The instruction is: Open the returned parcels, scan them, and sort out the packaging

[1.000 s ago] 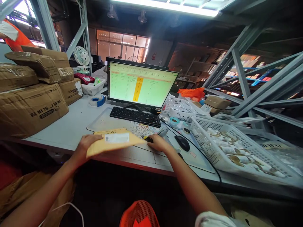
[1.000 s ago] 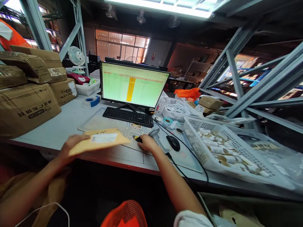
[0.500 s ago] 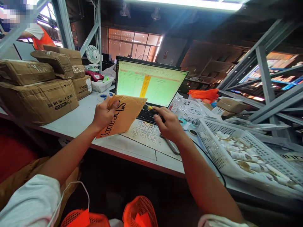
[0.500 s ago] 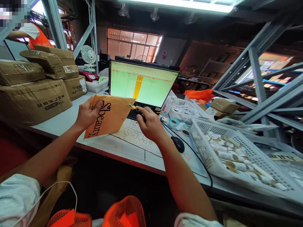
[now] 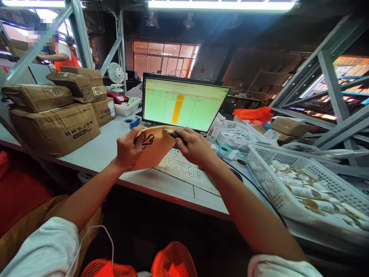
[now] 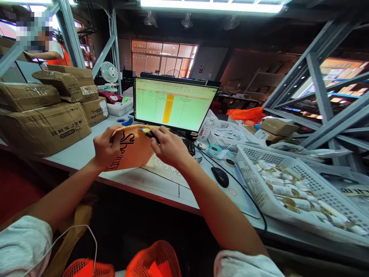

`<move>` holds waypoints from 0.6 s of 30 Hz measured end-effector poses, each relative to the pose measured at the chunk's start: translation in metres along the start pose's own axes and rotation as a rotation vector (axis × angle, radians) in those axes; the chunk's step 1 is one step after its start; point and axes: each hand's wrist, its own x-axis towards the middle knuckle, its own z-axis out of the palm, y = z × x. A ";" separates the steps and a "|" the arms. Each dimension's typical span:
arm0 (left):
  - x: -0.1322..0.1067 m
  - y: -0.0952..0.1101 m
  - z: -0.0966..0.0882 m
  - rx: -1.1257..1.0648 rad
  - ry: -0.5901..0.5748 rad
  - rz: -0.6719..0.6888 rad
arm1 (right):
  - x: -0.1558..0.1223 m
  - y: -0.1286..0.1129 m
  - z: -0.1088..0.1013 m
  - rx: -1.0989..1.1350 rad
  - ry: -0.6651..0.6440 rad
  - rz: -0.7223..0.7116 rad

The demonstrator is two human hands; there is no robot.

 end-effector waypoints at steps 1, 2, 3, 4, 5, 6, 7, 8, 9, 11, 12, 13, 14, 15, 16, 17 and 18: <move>-0.002 -0.001 0.000 -0.008 0.007 -0.008 | -0.002 0.011 0.003 -0.030 -0.002 0.061; -0.003 -0.002 0.001 -0.018 0.001 -0.020 | -0.004 0.022 0.006 -0.062 -0.003 0.133; -0.004 -0.002 0.001 -0.027 -0.010 -0.035 | -0.006 0.033 0.010 -0.094 -0.004 0.208; -0.005 -0.003 0.002 -0.032 -0.022 -0.052 | -0.008 0.042 0.015 -0.118 -0.006 0.273; -0.004 -0.003 0.003 -0.034 -0.034 -0.072 | -0.010 0.050 0.020 -0.131 -0.007 0.320; -0.004 -0.004 0.003 -0.033 -0.042 -0.093 | -0.012 0.055 0.025 -0.132 -0.004 0.345; -0.002 -0.005 0.003 -0.029 -0.046 -0.117 | -0.015 0.058 0.031 -0.124 0.008 0.351; 0.000 -0.007 0.002 -0.023 -0.047 -0.144 | -0.019 0.060 0.036 -0.108 0.029 0.341; 0.003 -0.009 0.001 -0.014 -0.045 -0.174 | -0.024 0.061 0.042 -0.089 0.055 0.323; 0.008 -0.014 -0.004 0.011 -0.037 -0.243 | -0.038 0.063 0.056 -0.063 0.101 0.311; 0.010 -0.017 -0.007 0.022 -0.031 -0.275 | -0.047 0.066 0.065 -0.067 0.099 0.336; 0.013 -0.019 -0.010 0.029 -0.025 -0.304 | -0.057 0.070 0.075 -0.084 0.070 0.382; 0.015 -0.021 -0.012 0.029 -0.023 -0.327 | -0.068 0.074 0.087 -0.113 0.014 0.441; 0.016 -0.023 -0.014 0.023 -0.028 -0.347 | -0.079 0.080 0.099 -0.151 -0.060 0.504; 0.017 -0.025 -0.015 0.013 -0.042 -0.363 | -0.090 0.086 0.111 -0.190 -0.150 0.555; 0.018 -0.027 -0.016 0.000 -0.056 -0.378 | -0.099 0.091 0.122 -0.230 -0.238 0.584; 0.019 -0.028 -0.017 -0.018 -0.065 -0.394 | -0.107 0.096 0.131 -0.265 -0.317 0.593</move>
